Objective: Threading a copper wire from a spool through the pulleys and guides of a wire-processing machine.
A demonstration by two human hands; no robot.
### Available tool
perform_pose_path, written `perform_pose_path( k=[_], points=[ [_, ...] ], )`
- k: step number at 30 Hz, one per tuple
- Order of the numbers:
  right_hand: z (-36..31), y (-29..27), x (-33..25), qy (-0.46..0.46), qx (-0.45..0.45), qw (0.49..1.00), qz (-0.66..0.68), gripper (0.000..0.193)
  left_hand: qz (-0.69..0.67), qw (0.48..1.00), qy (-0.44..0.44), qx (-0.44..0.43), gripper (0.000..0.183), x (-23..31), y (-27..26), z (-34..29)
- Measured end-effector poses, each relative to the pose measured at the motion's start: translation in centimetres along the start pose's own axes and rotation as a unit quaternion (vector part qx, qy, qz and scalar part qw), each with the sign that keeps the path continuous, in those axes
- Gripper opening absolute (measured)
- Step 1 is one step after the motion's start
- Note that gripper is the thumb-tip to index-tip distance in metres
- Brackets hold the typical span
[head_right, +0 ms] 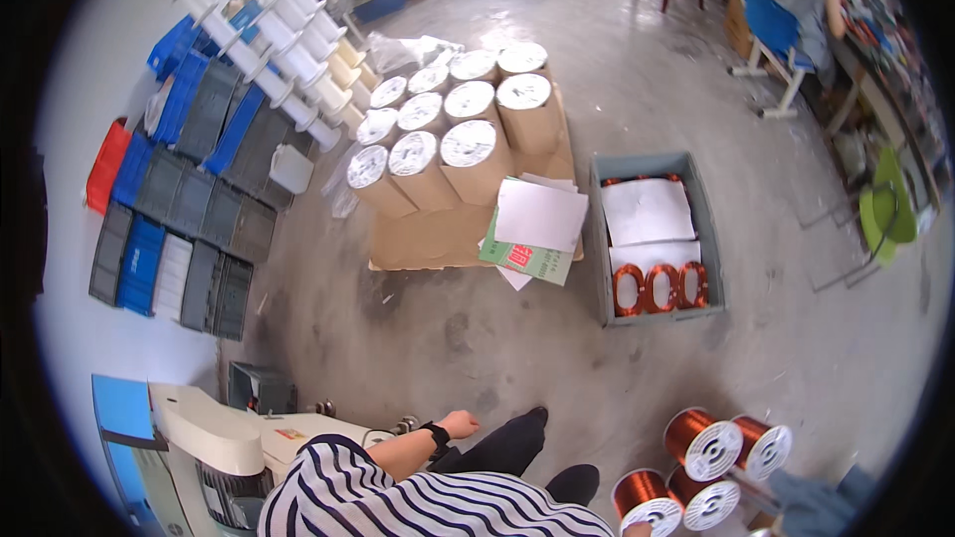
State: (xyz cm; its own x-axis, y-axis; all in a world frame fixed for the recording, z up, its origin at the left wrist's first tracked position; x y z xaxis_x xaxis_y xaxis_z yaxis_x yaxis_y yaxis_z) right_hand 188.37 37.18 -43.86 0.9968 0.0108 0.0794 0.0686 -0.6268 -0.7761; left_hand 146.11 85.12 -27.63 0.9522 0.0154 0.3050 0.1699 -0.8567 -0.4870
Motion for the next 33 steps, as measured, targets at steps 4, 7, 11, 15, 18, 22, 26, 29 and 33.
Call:
perform_pose_path(
  k=[4,7,11,15,18,22,26,29,33],
  points=[
    [1.4,-5.8,8.7,-0.060,-0.082,0.995,-0.022,0.015,-0.083,0.990,-0.104,0.046,0.028,-4.5,-6.9,-3.7],
    [3.3,-13.1,17.0,-0.057,-0.085,0.993,-0.063,0.018,-0.035,0.991,-0.100,0.085,0.028,-6.5,-12.3,-8.1],
    [4.6,-31.8,27.2,0.232,-0.036,0.965,0.117,0.023,0.006,0.982,-0.150,0.115,0.027,-6.3,-19.4,-10.3],
    [22.1,-46.3,30.3,0.202,0.030,0.976,0.073,0.022,-0.199,0.916,-0.221,0.270,0.027,-9.6,-18.1,-13.9],
    [34.2,-52.2,28.0,0.095,0.060,0.992,-0.059,0.018,-0.354,0.837,-0.250,0.335,0.029,-10.4,-12.1,-16.1],
    [46.2,-68.7,5.7,-0.130,0.182,0.973,-0.049,0.017,-0.334,0.853,-0.312,0.252,0.031,-11.1,-4.9,-19.0],
    [49.7,-80.0,-22.2,-0.119,-0.028,0.816,0.564,0.012,-0.289,0.859,-0.390,0.164,0.031,-17.9,2.9,-20.9],
    [47.9,-85.3,-39.3,-0.305,0.049,0.827,0.470,0.012,-0.334,0.821,-0.426,0.180,0.030,-23.1,6.3,-21.2],
    [49.0,-85.4,-49.5,-0.392,0.079,0.869,0.290,0.012,-0.304,0.848,-0.398,0.174,0.031,-28.5,2.3,-20.1]
  ],
)
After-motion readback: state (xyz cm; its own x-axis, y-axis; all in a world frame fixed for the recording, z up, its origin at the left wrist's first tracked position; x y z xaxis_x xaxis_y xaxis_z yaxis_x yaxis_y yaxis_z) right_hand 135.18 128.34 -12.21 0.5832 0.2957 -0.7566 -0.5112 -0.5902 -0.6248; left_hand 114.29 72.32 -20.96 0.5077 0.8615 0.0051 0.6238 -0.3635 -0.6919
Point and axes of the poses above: each hand's wrist, its own z-axis towards the middle knuckle, its own y-axis out of the palm, x = y × z, the point moved 7 cm from there along z, towards the middle knuckle, and after that the axes turned 2 degrees about -y, right-handed, at the moved point
